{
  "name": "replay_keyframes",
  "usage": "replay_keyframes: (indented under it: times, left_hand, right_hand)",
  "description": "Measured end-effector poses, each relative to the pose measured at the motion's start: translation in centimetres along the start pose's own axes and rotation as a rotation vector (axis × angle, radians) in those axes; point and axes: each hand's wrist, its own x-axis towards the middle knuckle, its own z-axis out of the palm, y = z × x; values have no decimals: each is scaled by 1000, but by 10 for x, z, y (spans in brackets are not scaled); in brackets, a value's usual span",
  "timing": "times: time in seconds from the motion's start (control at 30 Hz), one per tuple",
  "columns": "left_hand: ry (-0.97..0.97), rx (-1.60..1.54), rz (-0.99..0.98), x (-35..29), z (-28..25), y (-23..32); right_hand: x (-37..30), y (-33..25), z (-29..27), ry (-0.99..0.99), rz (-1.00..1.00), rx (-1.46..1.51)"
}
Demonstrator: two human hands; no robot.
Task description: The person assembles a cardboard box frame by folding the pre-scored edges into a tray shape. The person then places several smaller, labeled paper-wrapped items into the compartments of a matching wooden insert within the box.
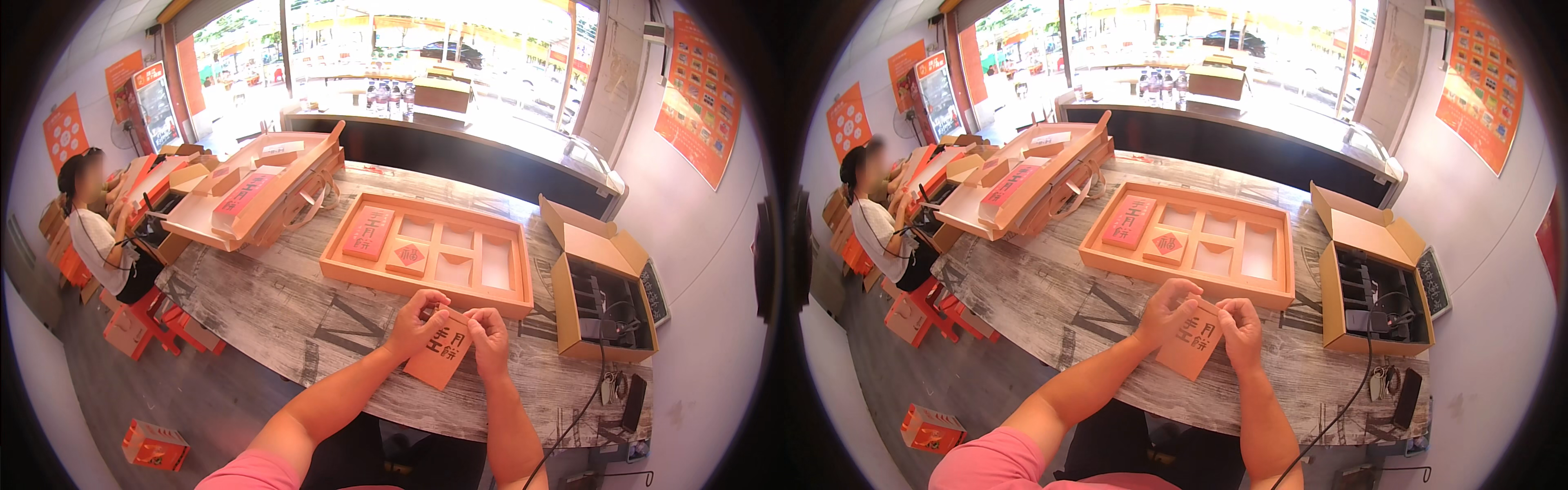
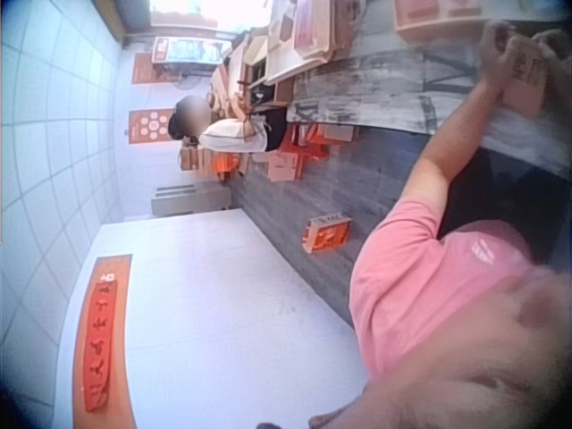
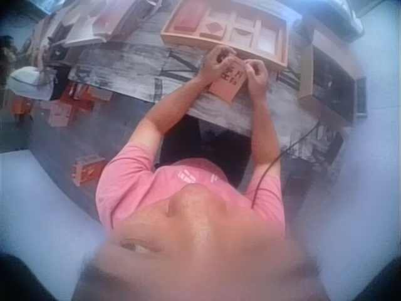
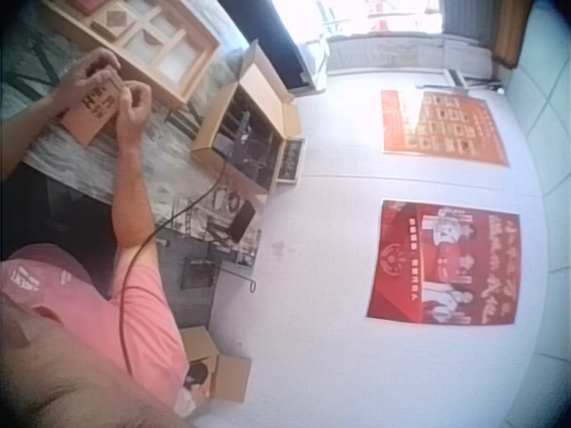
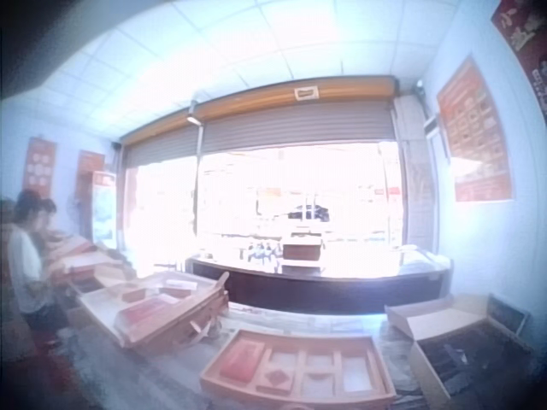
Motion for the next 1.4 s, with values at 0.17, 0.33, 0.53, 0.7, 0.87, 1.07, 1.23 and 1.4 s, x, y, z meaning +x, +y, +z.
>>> replay_keyframes:
  times: [0.17, 0.33, 0.53, 0.7, 0.87, 1.07, 1.23, 1.4]
  left_hand:
    - [28, -14, 26, 1, 2, -8]
    - [80, -165, -67, 4, 0, -18]
    - [114, -282, -136, 8, -1, -17]
    - [36, -313, -283, 7, -7, -17]
    - [-8, -294, -264, 8, -11, -27]
    - [-174, -145, -104, 7, -8, -9]
    - [-382, -94, -17, 9, -12, 3]
    - [-415, 107, 116, 9, -12, 6]
  right_hand:
    - [0, -1, -2, -42, 9, -7]
    - [1, 4, -6, -129, -18, -59]
    - [0, 3, -1, -126, -6, -88]
    - [0, 6, -2, -73, 0, -94]
    - [1, 2, 2, -37, 49, 35]
    - [9, 7, -17, 128, 238, 314]
    - [14, -1, -26, 164, 299, 356]
    - [15, 4, -29, 163, 315, 361]
